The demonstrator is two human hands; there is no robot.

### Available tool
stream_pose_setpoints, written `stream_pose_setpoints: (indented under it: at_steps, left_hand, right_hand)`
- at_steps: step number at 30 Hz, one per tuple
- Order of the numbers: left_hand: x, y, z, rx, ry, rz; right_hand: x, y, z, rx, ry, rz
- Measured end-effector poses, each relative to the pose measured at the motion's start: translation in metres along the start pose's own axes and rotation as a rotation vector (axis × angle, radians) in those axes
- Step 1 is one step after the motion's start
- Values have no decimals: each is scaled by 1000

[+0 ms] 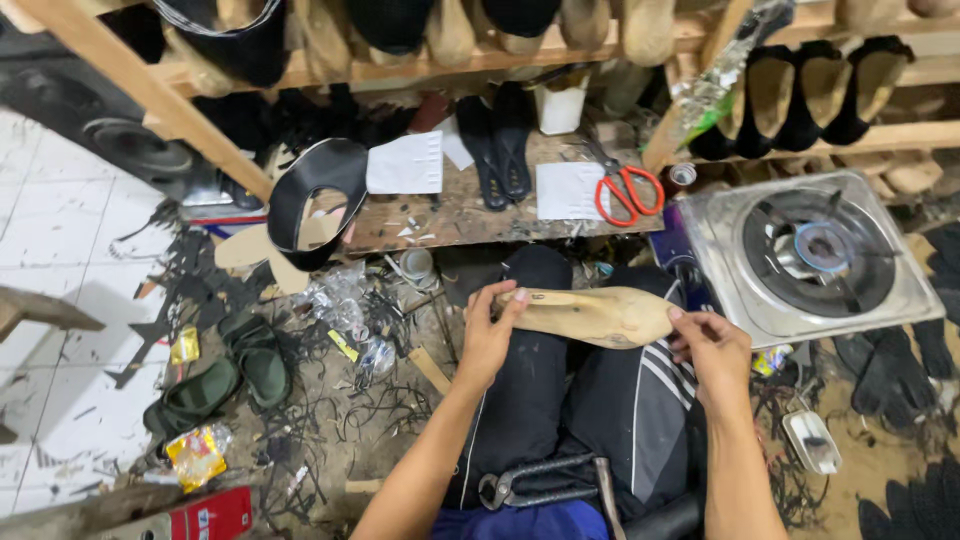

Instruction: The person sits on the floor and shapes a black fabric shoe upper over a wooden shoe last, pulling and pressing the material to fit. They trim excess material with red-handled scissors and tap and smooth the upper with a hammer, then remove the shaped shoe from the last.

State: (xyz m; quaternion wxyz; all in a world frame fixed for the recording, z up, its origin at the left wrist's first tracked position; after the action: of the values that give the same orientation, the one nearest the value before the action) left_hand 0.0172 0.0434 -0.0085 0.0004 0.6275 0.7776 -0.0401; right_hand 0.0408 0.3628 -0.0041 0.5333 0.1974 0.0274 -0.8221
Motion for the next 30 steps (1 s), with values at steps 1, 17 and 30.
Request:
stream_pose_setpoints:
  at_steps: [1,17,30]
  left_hand:
    - [-5,-3,-7,99,-114,10]
    - [-236,-134,-66,439,-1025,-259]
    - [-233,-55,-119,521,300,-223]
  right_hand:
    - [0,7,5,-68,106,-72]
    - [2,45,-23,-134,33,-69]
    - [5,60,19,-168,-9,84]
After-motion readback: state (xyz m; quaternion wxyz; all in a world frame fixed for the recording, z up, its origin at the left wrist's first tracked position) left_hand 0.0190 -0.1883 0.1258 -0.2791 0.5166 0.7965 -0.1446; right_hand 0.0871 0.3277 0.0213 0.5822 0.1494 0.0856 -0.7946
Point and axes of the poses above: each hand's wrist, its own y-axis away from the middle knuckle, its own x-axis out of the palm, z = x × y, the point moved 2 cm from there along -y, towards the middle knuckle, and after that the axes turned 13 degrees about y, right-handed, at the moved point
